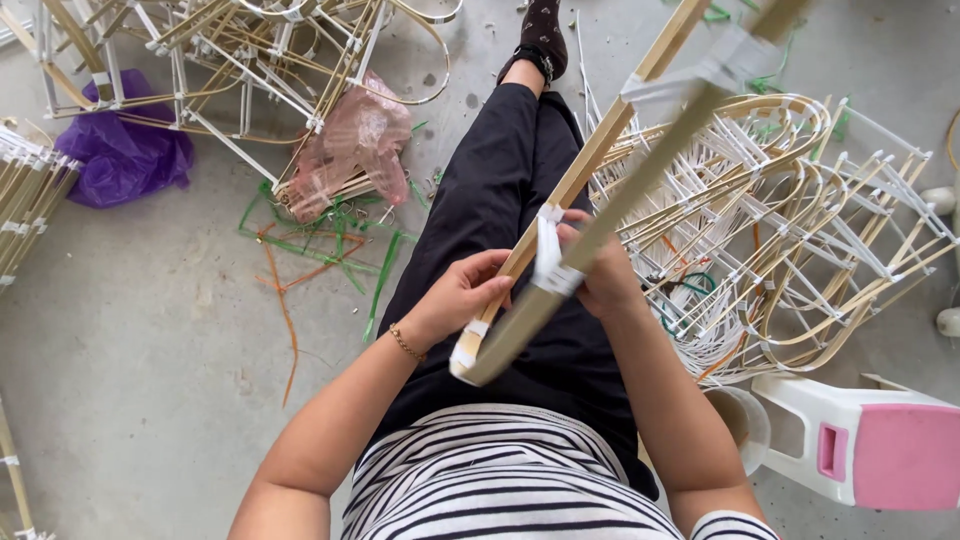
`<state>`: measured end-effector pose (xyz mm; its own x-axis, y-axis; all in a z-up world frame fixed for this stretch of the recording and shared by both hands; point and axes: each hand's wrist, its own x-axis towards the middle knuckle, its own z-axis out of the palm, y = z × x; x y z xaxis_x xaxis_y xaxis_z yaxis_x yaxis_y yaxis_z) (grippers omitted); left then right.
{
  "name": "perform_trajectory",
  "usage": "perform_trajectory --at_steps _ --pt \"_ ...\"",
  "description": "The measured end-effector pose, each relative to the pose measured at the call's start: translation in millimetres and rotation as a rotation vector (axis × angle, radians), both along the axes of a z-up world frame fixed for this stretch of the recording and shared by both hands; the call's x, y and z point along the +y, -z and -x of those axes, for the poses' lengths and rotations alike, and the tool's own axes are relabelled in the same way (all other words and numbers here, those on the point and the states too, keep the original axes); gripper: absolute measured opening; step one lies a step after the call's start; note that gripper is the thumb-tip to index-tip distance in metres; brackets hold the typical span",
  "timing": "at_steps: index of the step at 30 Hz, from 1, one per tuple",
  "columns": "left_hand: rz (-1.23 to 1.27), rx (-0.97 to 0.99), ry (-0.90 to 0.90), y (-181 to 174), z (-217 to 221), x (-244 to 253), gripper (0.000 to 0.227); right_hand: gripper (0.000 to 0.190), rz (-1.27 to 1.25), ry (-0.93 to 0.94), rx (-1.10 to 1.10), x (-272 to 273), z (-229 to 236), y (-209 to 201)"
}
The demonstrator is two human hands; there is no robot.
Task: The recorder is assembling and wrapping wooden or bamboo furniture frames with white tape or plastic strips.
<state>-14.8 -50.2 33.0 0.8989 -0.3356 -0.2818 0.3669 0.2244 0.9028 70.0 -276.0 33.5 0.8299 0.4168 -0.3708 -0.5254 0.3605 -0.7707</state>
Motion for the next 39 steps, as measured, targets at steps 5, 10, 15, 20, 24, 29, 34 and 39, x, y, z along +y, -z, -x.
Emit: perform_trajectory --at_steps 5,10,15,20,24,29,34,39 --pt "0.004 0.168 -0.015 9 5 8 0.036 0.018 -0.083 0.030 0.070 25 -2 -2" --pt "0.028 0.086 -0.097 31 10 19 0.036 0.014 -0.114 0.006 0.070 33 -4 9" --pt "0.147 0.401 0.154 -19 17 44 0.048 0.024 -0.026 0.188 0.041 22 -15 -3" --pt "0.383 0.384 0.077 0 26 33 0.049 0.024 0.141 0.143 -0.098 -10 -36 21" --pt "0.495 0.344 -0.013 6 17 14 0.049 0.026 0.121 0.203 -0.172 -2 -40 -14" --pt "0.526 0.349 -0.027 -4 6 12 0.047 0.047 -0.037 0.204 -0.181 -20 -34 -29" --pt "0.548 0.421 -0.158 -23 7 24 0.062 0.053 0.005 0.128 -0.140 -23 -17 -30" --pt "0.552 0.303 -0.159 -30 8 20 0.063 0.039 -0.008 -0.026 -0.040 -5 -8 -35"
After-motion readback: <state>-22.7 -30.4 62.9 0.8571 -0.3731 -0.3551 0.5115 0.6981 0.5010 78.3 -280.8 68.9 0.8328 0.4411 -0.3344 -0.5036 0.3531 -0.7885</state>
